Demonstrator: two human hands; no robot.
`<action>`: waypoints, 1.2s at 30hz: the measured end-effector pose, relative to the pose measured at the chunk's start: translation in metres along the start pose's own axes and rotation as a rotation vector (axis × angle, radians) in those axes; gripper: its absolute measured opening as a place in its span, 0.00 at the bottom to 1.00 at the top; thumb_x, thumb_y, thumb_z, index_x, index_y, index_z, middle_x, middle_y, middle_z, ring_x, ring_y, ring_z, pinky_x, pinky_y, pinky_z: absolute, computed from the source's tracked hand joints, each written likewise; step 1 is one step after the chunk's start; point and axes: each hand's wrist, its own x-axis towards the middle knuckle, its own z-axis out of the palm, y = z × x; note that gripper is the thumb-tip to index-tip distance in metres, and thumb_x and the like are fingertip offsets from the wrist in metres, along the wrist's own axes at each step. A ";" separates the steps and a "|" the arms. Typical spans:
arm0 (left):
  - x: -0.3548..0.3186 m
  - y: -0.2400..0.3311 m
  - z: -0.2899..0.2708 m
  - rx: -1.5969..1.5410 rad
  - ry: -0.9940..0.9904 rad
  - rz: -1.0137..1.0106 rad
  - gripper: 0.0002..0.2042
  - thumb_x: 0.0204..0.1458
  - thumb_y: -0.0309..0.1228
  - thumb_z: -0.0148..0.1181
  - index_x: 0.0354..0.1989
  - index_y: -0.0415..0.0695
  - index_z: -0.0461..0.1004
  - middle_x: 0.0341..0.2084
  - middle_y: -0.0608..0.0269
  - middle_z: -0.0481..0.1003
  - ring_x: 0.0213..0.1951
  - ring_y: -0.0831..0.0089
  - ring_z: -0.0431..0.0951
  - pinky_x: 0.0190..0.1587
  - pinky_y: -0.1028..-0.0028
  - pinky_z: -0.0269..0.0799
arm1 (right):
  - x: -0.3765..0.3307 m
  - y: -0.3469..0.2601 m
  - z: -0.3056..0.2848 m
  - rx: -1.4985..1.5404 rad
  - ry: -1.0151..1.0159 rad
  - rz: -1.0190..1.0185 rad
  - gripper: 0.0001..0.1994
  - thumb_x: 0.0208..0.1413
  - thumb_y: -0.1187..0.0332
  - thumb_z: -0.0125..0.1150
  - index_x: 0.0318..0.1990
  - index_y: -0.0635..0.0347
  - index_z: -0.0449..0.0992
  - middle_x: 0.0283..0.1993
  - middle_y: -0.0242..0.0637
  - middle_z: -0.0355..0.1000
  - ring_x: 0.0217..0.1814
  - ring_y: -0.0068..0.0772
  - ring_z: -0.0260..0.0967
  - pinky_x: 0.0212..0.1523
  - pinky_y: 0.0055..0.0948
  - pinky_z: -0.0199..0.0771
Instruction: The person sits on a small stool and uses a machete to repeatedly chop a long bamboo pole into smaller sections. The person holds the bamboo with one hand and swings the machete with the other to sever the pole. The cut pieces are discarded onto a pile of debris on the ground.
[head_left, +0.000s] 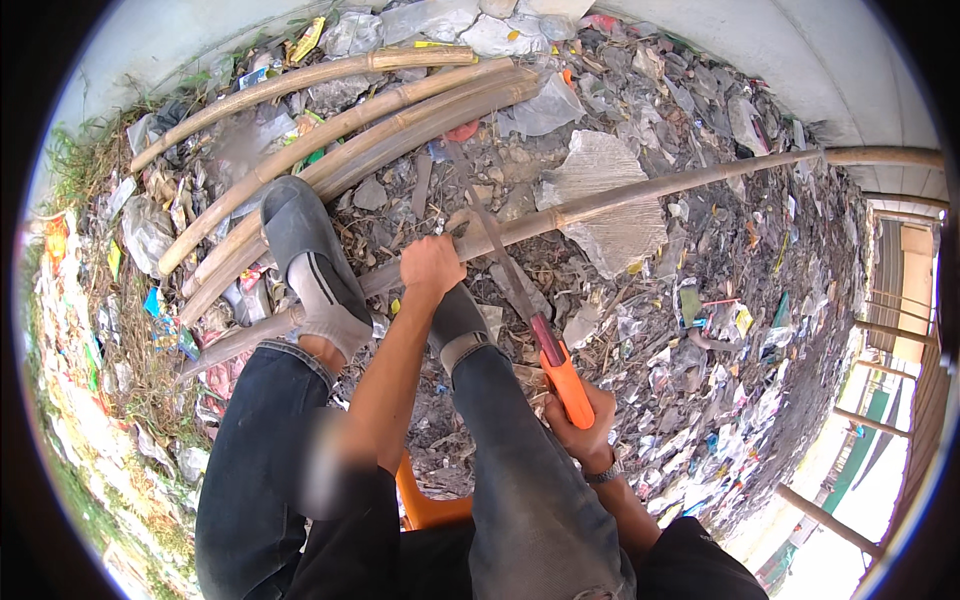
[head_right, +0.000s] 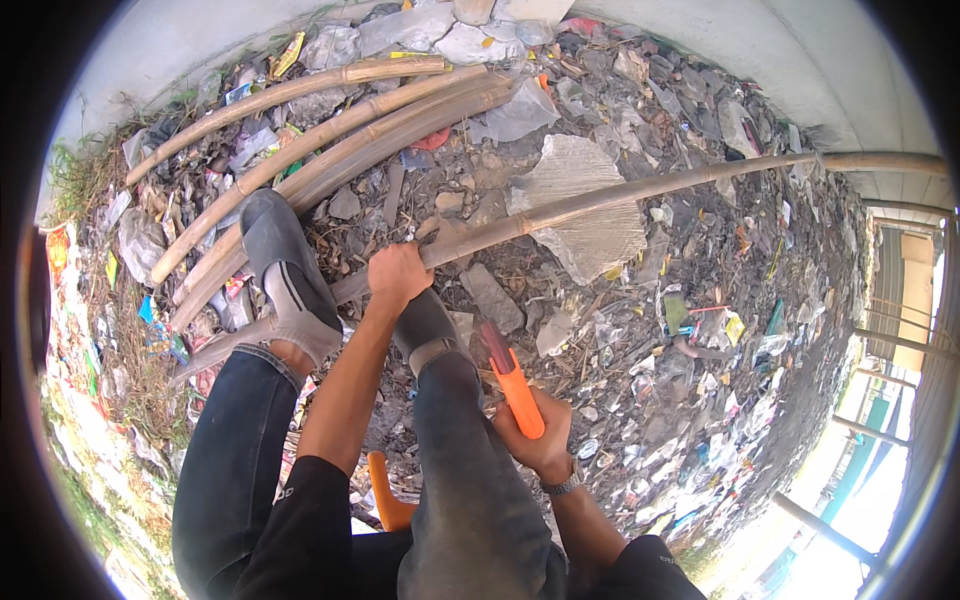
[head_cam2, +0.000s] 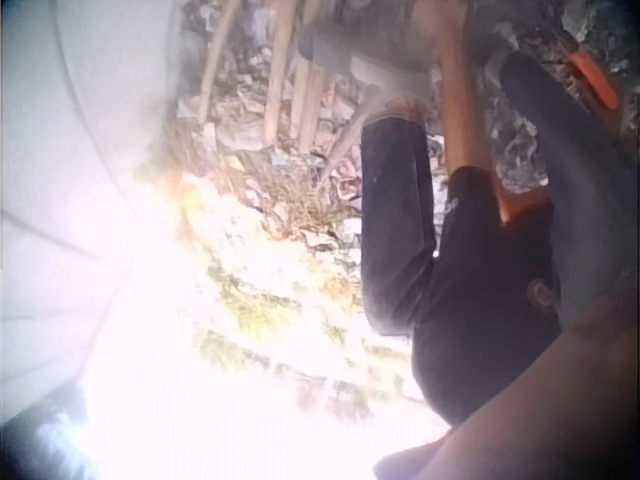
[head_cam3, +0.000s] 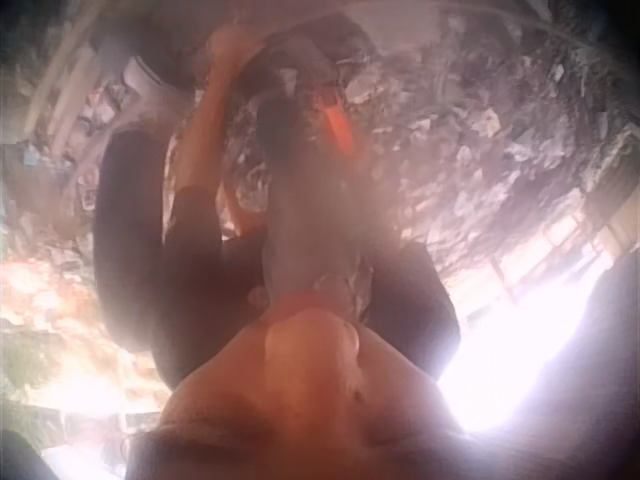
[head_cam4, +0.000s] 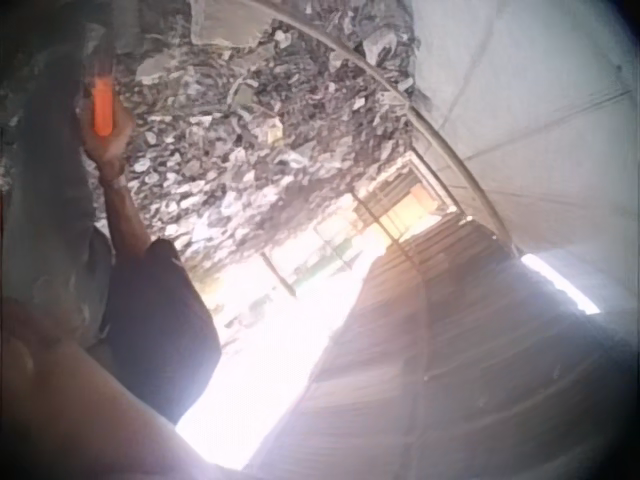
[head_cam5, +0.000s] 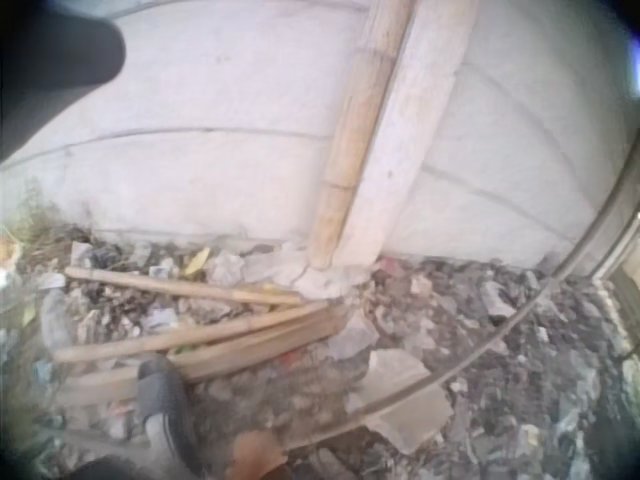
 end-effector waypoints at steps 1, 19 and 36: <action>0.000 0.002 0.000 0.002 0.001 -0.007 0.16 0.44 0.42 0.67 0.37 0.43 0.83 0.33 0.47 0.84 0.38 0.49 0.86 0.44 0.55 0.82 | -0.003 0.003 0.002 0.023 0.015 0.012 0.05 0.51 0.73 0.68 0.34 0.66 0.80 0.22 0.34 0.72 0.21 0.21 0.68 0.26 0.26 0.70; -0.005 0.004 0.010 0.004 0.082 -0.028 0.13 0.47 0.35 0.62 0.39 0.44 0.82 0.36 0.49 0.84 0.39 0.51 0.86 0.44 0.55 0.82 | -0.047 -0.009 -0.019 -0.034 0.022 0.158 0.08 0.57 0.71 0.68 0.31 0.66 0.77 0.20 0.34 0.68 0.20 0.21 0.64 0.24 0.28 0.65; -0.015 0.012 0.016 0.024 0.066 -0.025 0.16 0.43 0.38 0.64 0.40 0.45 0.84 0.33 0.49 0.84 0.38 0.49 0.86 0.44 0.56 0.82 | 0.021 0.024 0.015 0.058 0.106 0.081 0.08 0.61 0.71 0.66 0.31 0.67 0.79 0.20 0.29 0.69 0.21 0.15 0.61 0.23 0.25 0.63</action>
